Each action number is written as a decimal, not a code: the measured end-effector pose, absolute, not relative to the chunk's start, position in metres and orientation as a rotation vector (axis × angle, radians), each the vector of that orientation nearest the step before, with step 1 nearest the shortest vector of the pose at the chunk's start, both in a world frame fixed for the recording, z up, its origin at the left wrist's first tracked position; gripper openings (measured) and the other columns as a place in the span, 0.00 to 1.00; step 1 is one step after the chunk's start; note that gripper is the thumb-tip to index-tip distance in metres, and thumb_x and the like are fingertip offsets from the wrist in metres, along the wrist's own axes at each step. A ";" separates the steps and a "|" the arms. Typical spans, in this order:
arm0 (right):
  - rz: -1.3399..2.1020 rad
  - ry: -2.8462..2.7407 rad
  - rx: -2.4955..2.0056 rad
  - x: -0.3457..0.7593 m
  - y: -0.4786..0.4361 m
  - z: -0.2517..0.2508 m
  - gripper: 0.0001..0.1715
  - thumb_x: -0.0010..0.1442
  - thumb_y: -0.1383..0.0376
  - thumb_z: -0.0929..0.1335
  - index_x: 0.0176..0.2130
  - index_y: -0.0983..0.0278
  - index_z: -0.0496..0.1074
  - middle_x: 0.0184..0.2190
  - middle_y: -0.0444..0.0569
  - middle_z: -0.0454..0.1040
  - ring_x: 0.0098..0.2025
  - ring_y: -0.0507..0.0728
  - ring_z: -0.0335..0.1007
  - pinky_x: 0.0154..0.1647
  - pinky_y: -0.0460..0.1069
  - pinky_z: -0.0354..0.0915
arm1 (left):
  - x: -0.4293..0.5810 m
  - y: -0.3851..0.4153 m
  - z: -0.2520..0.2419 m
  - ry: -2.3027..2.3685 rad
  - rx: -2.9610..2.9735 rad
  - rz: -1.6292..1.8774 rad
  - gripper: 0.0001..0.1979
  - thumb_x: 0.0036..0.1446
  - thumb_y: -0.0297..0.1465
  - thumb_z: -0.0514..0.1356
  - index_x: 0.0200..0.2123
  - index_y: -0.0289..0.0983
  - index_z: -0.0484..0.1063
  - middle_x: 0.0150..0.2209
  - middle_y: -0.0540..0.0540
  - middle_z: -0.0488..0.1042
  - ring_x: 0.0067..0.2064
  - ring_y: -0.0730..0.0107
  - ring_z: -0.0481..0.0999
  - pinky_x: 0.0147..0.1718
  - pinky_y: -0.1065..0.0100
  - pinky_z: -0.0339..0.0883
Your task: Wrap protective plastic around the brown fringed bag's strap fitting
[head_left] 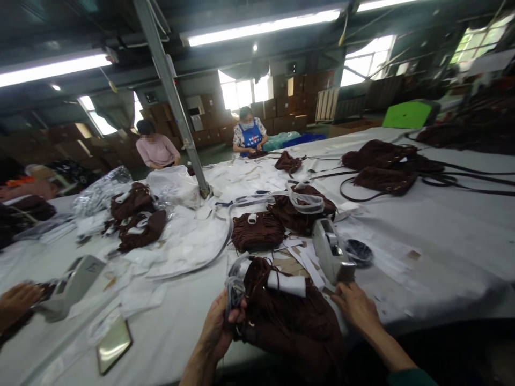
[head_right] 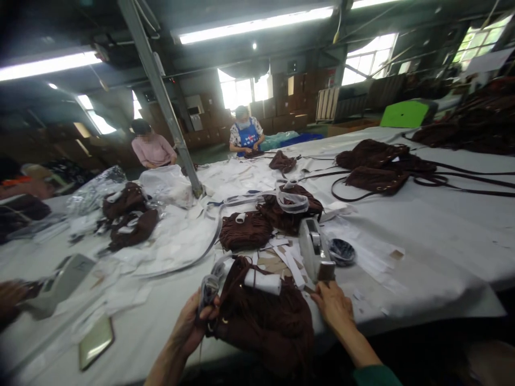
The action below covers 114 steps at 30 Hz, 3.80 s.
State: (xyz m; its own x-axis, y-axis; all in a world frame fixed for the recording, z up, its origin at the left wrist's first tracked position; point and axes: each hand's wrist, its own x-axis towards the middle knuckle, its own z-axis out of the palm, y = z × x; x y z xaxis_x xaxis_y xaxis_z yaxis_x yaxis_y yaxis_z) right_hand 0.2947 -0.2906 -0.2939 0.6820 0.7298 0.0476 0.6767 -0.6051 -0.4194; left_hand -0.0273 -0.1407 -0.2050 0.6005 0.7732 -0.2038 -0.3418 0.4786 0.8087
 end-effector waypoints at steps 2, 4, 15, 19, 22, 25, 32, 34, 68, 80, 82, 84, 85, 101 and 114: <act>0.180 -1.052 -2.421 0.291 -0.291 -0.283 0.07 0.57 0.60 0.64 0.29 0.59 0.69 0.28 0.49 0.74 0.34 0.61 0.72 0.34 0.51 0.61 | -0.028 -0.140 -0.209 0.590 0.802 0.735 0.21 0.54 0.46 0.64 0.28 0.32 0.74 0.21 0.50 0.68 0.19 0.83 0.55 0.21 0.76 0.56; 0.180 -0.868 -2.287 0.277 -0.289 -0.263 0.12 0.58 0.55 0.62 0.33 0.59 0.70 0.25 0.47 0.74 0.30 0.60 0.73 0.33 0.50 0.63 | -0.028 -0.139 -0.213 0.584 0.793 0.740 0.20 0.55 0.46 0.63 0.28 0.32 0.74 0.21 0.49 0.69 0.18 0.84 0.55 0.20 0.76 0.56; 1.031 -0.765 -1.438 0.117 -0.242 -0.175 0.23 0.51 0.47 0.70 0.31 0.65 0.75 0.19 0.44 0.72 0.19 0.52 0.67 0.20 0.45 0.59 | -0.028 -0.143 -0.222 0.664 0.784 0.767 0.22 0.54 0.48 0.63 0.31 0.31 0.72 0.20 0.50 0.69 0.19 0.83 0.58 0.20 0.77 0.54; 1.015 -0.800 -1.477 0.101 -0.231 -0.179 0.24 0.52 0.47 0.70 0.28 0.66 0.74 0.17 0.43 0.71 0.14 0.49 0.64 0.16 0.44 0.56 | -0.028 -0.150 -0.222 0.659 0.769 0.780 0.21 0.54 0.46 0.64 0.32 0.32 0.71 0.17 0.54 0.65 0.18 0.84 0.56 0.20 0.78 0.52; 0.938 -0.812 -1.567 0.097 -0.227 -0.181 0.25 0.53 0.47 0.69 0.26 0.66 0.73 0.14 0.42 0.69 0.12 0.48 0.60 0.13 0.43 0.53 | -0.026 -0.154 -0.221 0.678 0.771 0.807 0.21 0.52 0.46 0.66 0.33 0.33 0.69 0.15 0.58 0.60 0.17 0.84 0.53 0.18 0.78 0.48; 0.885 -0.848 -1.650 0.094 -0.226 -0.182 0.23 0.54 0.49 0.68 0.24 0.66 0.73 0.14 0.44 0.70 0.11 0.48 0.60 0.12 0.42 0.52 | -0.024 -0.155 -0.222 0.691 0.803 0.843 0.20 0.52 0.45 0.66 0.33 0.33 0.68 0.15 0.58 0.59 0.17 0.84 0.53 0.18 0.78 0.47; 0.830 -0.816 -1.659 0.093 -0.227 -0.183 0.23 0.54 0.49 0.68 0.24 0.65 0.73 0.13 0.44 0.69 0.11 0.49 0.60 0.12 0.43 0.52 | -0.024 -0.152 -0.225 0.668 0.824 0.869 0.19 0.54 0.44 0.65 0.35 0.35 0.66 0.23 0.53 0.71 0.17 0.86 0.57 0.18 0.79 0.49; 0.827 -0.812 -1.654 0.094 -0.227 -0.186 0.23 0.54 0.49 0.68 0.25 0.66 0.73 0.13 0.43 0.69 0.11 0.49 0.60 0.12 0.43 0.52 | -0.024 -0.152 -0.225 0.676 0.804 0.857 0.19 0.54 0.44 0.65 0.35 0.34 0.66 0.23 0.52 0.72 0.17 0.86 0.57 0.18 0.79 0.50; 0.854 -0.810 -1.485 0.098 -0.236 -0.182 0.23 0.55 0.48 0.68 0.33 0.66 0.75 0.21 0.45 0.73 0.15 0.49 0.59 0.15 0.44 0.56 | -0.024 -0.160 -0.199 0.590 1.129 0.778 0.18 0.56 0.44 0.63 0.31 0.37 0.62 0.22 0.56 0.62 0.19 0.83 0.57 0.17 0.77 0.49; 0.769 -0.991 -1.620 0.111 -0.243 -0.161 0.21 0.54 0.51 0.69 0.23 0.66 0.73 0.19 0.46 0.71 0.23 0.54 0.65 0.23 0.45 0.60 | -0.030 -0.168 -0.188 0.588 1.229 0.631 0.19 0.54 0.45 0.64 0.28 0.37 0.62 0.20 0.55 0.63 0.17 0.81 0.57 0.15 0.77 0.48; 0.832 -1.069 -1.513 0.111 -0.247 -0.159 0.19 0.57 0.52 0.67 0.29 0.66 0.76 0.23 0.46 0.73 0.26 0.54 0.67 0.27 0.45 0.63 | -0.030 -0.166 -0.189 0.594 1.198 0.696 0.19 0.55 0.45 0.63 0.29 0.37 0.62 0.20 0.56 0.62 0.18 0.82 0.57 0.16 0.78 0.48; 0.898 -1.120 -1.442 0.111 -0.250 -0.157 0.20 0.59 0.53 0.66 0.36 0.66 0.77 0.26 0.46 0.74 0.28 0.54 0.67 0.29 0.45 0.63 | -0.031 -0.165 -0.188 0.591 1.168 0.753 0.19 0.55 0.45 0.63 0.30 0.38 0.61 0.21 0.56 0.63 0.18 0.83 0.56 0.16 0.78 0.48; 0.921 -1.100 -1.441 0.110 -0.251 -0.158 0.21 0.59 0.52 0.66 0.38 0.66 0.77 0.26 0.46 0.74 0.27 0.53 0.66 0.28 0.45 0.63 | -0.031 -0.164 -0.187 0.584 1.160 0.762 0.19 0.54 0.45 0.64 0.31 0.38 0.61 0.21 0.55 0.64 0.18 0.82 0.57 0.16 0.78 0.48; 1.007 -1.057 -1.324 0.104 -0.251 -0.154 0.22 0.56 0.49 0.69 0.35 0.64 0.79 0.33 0.52 0.78 0.35 0.59 0.72 0.37 0.49 0.69 | -0.043 -0.166 -0.165 0.629 1.233 0.752 0.19 0.52 0.45 0.65 0.26 0.38 0.63 0.19 0.54 0.62 0.18 0.79 0.57 0.16 0.75 0.46; 0.863 -1.016 -1.337 0.083 -0.249 -0.150 0.22 0.52 0.49 0.72 0.37 0.63 0.79 0.34 0.52 0.78 0.37 0.60 0.74 0.40 0.50 0.70 | -0.054 -0.166 -0.165 0.550 1.096 0.869 0.21 0.51 0.46 0.66 0.30 0.38 0.60 0.21 0.55 0.66 0.17 0.82 0.58 0.16 0.77 0.46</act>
State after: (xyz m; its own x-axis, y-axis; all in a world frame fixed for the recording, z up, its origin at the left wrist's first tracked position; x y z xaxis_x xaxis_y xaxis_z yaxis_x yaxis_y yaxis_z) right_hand 0.0831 -0.2486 -0.1504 0.3460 0.9342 0.0869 0.0658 0.0682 -0.9955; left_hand -0.0542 -0.1661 -0.1653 0.5632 0.8259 0.0277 -0.3283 0.1928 0.9247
